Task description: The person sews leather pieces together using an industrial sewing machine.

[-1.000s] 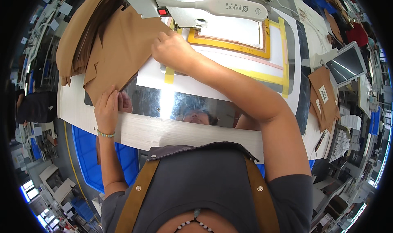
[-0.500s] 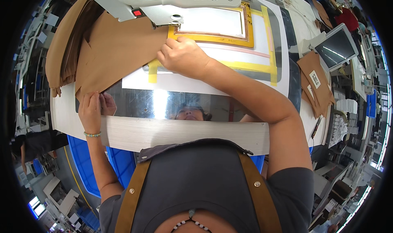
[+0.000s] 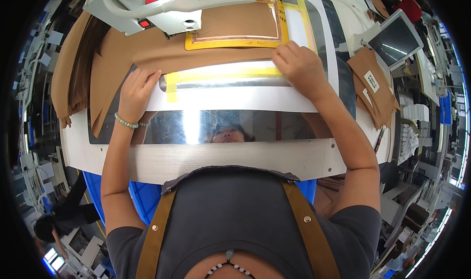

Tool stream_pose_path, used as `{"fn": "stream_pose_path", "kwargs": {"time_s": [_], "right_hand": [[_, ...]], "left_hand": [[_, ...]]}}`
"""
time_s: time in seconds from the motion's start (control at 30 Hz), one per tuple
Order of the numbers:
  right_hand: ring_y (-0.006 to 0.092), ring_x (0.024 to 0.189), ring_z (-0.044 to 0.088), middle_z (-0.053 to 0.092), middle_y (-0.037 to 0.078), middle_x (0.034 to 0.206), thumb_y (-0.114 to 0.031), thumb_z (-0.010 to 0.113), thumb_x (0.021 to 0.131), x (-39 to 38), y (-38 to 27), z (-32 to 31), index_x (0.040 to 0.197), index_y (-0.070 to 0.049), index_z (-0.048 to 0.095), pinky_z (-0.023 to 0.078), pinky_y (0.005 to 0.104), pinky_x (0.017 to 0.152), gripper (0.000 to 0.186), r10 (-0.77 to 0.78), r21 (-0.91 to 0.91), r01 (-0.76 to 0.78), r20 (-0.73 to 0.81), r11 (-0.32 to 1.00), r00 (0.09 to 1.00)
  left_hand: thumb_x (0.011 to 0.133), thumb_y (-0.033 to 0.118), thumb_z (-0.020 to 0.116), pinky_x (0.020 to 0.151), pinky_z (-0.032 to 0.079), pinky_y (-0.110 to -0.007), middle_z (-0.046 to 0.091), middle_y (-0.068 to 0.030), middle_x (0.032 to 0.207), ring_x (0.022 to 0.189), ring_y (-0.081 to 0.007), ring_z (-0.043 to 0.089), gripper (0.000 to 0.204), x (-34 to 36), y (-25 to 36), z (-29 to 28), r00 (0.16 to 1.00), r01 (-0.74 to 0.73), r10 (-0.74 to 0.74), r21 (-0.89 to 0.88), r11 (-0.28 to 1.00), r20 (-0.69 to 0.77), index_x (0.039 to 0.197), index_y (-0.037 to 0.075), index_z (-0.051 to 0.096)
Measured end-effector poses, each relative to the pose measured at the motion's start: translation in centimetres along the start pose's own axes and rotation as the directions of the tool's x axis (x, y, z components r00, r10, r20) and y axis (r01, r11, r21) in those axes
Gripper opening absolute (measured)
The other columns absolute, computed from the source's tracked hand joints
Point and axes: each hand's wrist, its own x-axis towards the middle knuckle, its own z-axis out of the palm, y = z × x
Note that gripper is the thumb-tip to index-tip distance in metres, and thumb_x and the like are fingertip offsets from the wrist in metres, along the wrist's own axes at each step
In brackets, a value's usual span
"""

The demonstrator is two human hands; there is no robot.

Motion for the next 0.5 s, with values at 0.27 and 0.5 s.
{"fn": "stream_pose_path", "kwargs": {"time_s": [0.27,0.5], "right_hand": [[0.0188,0.094,0.066,0.067,0.002,0.095,-0.005,0.071,0.080,-2.6,3.3,0.5,0.096,-0.007,0.073,0.057,0.0308,0.072,0.016,0.121,-0.060,-0.125,-0.078,0.990,0.990],[0.0190,0.089,0.066,0.065,0.001,0.090,-0.005,0.070,0.079,-2.7,2.7,1.1,0.092,-0.008,0.070,0.057,0.0304,0.070,0.014,0.151,0.011,-0.151,-0.146,0.988,0.978]], "left_hand": [[0.085,0.004,0.071,0.087,0.055,-0.037,0.071,-0.0113,0.108,0.101,-0.0253,0.066,0.035,5.5,0.3,2.9,0.987,-0.156,0.158,0.067,0.985,-0.012,0.120,-0.002,0.074],[0.085,0.004,0.071,0.085,0.055,-0.037,0.072,-0.0098,0.110,0.099,-0.0256,0.068,0.032,3.8,-0.2,2.8,0.999,-0.046,0.048,0.121,0.992,-0.016,0.117,0.000,0.075]]}}
